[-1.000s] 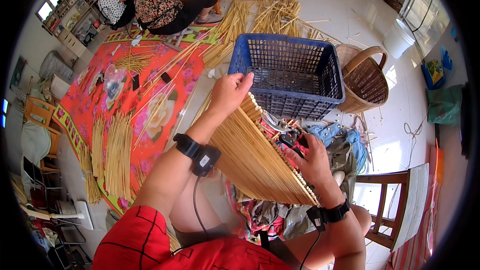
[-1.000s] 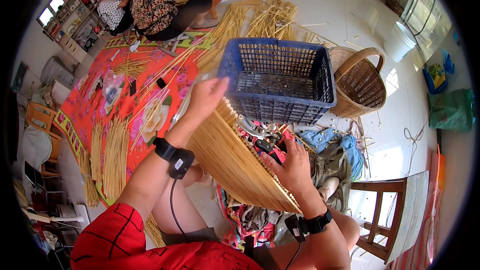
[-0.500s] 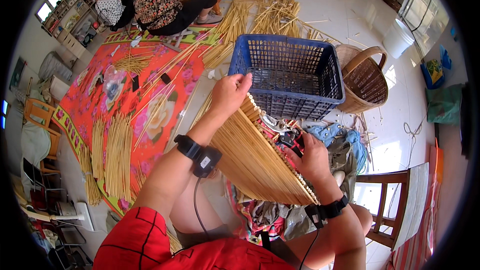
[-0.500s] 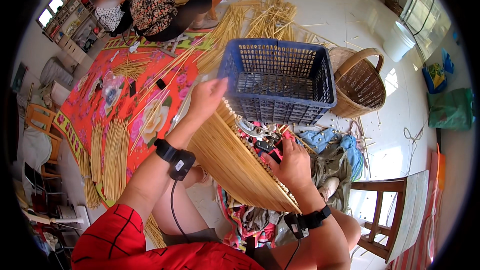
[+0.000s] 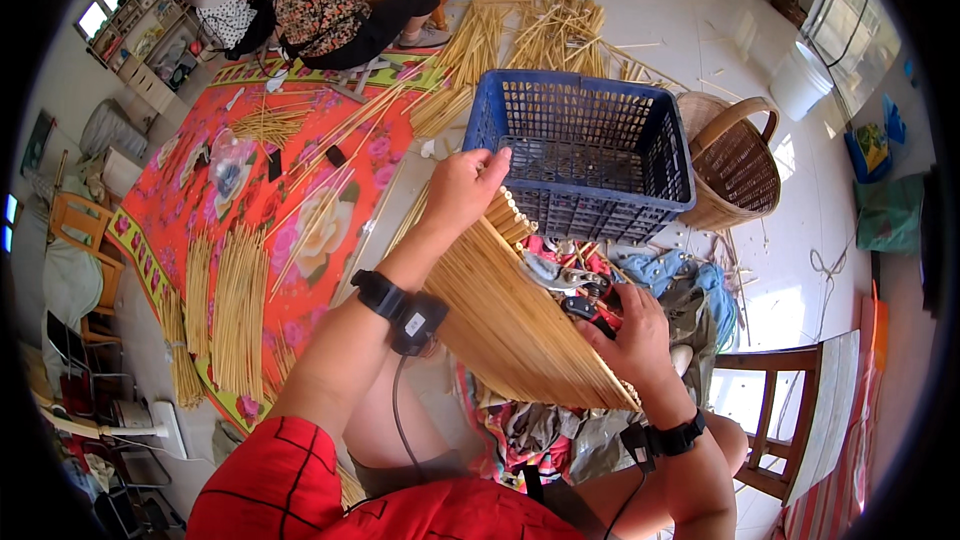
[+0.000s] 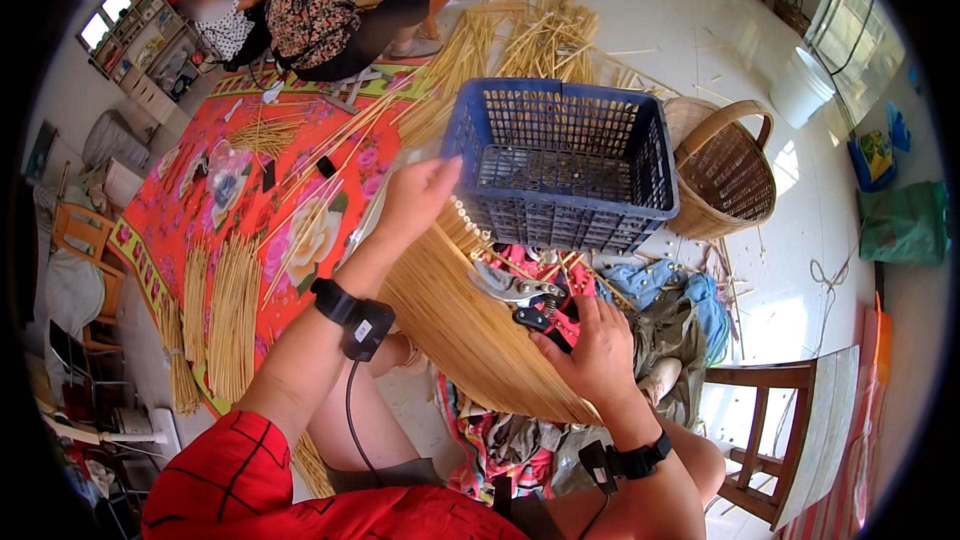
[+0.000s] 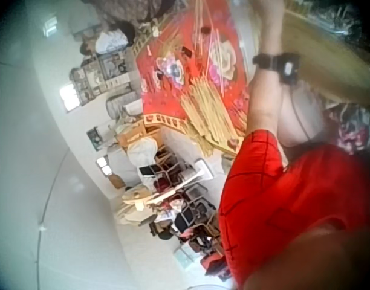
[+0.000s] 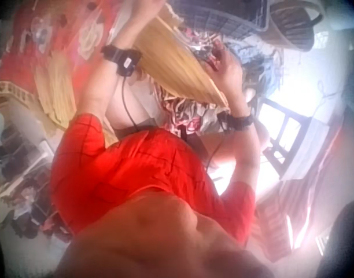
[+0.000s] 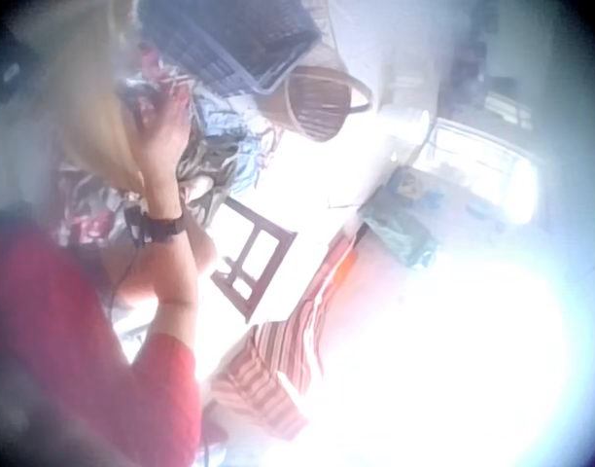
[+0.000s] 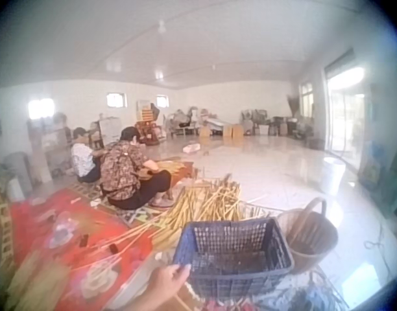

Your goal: The person trims the ends of wooden reeds using a pair of shears while holding the assembled blind by hand.

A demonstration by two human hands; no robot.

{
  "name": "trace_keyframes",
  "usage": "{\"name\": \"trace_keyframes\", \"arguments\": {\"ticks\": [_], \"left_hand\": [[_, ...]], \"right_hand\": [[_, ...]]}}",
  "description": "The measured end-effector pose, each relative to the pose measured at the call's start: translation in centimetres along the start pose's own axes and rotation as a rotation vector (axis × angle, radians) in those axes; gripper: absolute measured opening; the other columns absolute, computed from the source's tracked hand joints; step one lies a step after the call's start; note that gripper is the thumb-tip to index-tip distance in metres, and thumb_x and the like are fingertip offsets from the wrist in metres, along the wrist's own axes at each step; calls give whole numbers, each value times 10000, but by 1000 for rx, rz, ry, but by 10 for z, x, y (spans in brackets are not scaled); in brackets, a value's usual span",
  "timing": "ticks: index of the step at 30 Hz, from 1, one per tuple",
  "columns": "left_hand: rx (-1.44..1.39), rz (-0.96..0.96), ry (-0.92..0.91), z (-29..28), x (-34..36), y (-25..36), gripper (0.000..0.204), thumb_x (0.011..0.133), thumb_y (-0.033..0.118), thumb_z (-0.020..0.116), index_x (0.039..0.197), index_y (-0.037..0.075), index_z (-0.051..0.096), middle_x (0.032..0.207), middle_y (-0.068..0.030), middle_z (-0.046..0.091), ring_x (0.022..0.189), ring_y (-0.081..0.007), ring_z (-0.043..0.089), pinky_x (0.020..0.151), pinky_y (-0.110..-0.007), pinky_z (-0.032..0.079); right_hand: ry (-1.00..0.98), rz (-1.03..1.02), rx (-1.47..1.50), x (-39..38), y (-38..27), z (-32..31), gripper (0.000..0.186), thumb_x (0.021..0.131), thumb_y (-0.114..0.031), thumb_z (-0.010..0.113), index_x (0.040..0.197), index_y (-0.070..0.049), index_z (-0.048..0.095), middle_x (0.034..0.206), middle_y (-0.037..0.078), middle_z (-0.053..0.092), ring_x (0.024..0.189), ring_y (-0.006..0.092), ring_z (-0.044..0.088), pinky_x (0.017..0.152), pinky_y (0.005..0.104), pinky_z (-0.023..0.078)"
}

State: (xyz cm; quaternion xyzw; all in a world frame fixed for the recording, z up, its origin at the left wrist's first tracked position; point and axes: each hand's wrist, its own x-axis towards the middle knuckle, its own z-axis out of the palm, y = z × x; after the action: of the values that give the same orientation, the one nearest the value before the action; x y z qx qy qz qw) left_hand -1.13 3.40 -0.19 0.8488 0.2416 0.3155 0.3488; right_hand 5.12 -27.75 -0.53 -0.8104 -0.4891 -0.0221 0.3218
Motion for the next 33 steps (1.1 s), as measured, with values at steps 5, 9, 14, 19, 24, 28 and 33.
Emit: {"name": "trace_keyframes", "arguments": {"ticks": [5,9,14,19,24,28,33], "left_hand": [[-57,22,-46,-2,-5,13,462,964,412,619,769,-5,660,613,-184,607,572,-358,608,555,-422,449],[-79,46,-85,6,-20,44,449,960,396,635,750,-1,647,604,-172,602,559,-353,597,539,-410,437],[-65,90,-94,14,-34,73,438,945,382,659,716,9,638,620,-171,612,572,-367,603,527,-424,441],[-13,127,-96,18,-34,79,414,936,348,676,706,7,627,645,-170,623,585,-369,611,536,-434,447],[-45,159,-84,20,-35,83,402,934,320,685,705,-2,607,630,-164,605,561,-366,584,532,-429,433],[-63,162,-109,19,-35,78,396,942,298,675,696,-1,590,606,-163,581,527,-355,553,512,-416,412],[-114,148,-82,16,-32,71,405,963,296,654,688,7,584,560,-152,552,487,-328,526,492,-399,394]], "right_hand": [[-135,663,836,5,3,13,429,821,-257,841,1064,-8,590,910,28,612,842,106,584,744,270,495],[-3,687,1202,34,-14,7,341,791,-33,803,1057,-24,590,969,22,640,921,125,625,861,287,526],[-28,516,1245,48,-23,4,332,779,-2,779,1053,-26,593,969,15,636,883,98,610,808,264,526],[-80,479,1081,47,-21,-2,317,772,-12,775,1032,-33,594,922,-2,621,817,76,568,743,244,501],[-103,386,913,47,-18,-6,317,790,-43,777,1051,-30,598,913,2,625,808,74,561,729,248,491],[-168,506,1117,48,-7,-2,300,819,-96,784,1048,-22,605,916,14,641,793,79,562,718,258,488],[-104,716,1394,44,-9,2,312,837,-179,796,1036,-17,618,900,27,641,753,101,570,706,271,485]]}}
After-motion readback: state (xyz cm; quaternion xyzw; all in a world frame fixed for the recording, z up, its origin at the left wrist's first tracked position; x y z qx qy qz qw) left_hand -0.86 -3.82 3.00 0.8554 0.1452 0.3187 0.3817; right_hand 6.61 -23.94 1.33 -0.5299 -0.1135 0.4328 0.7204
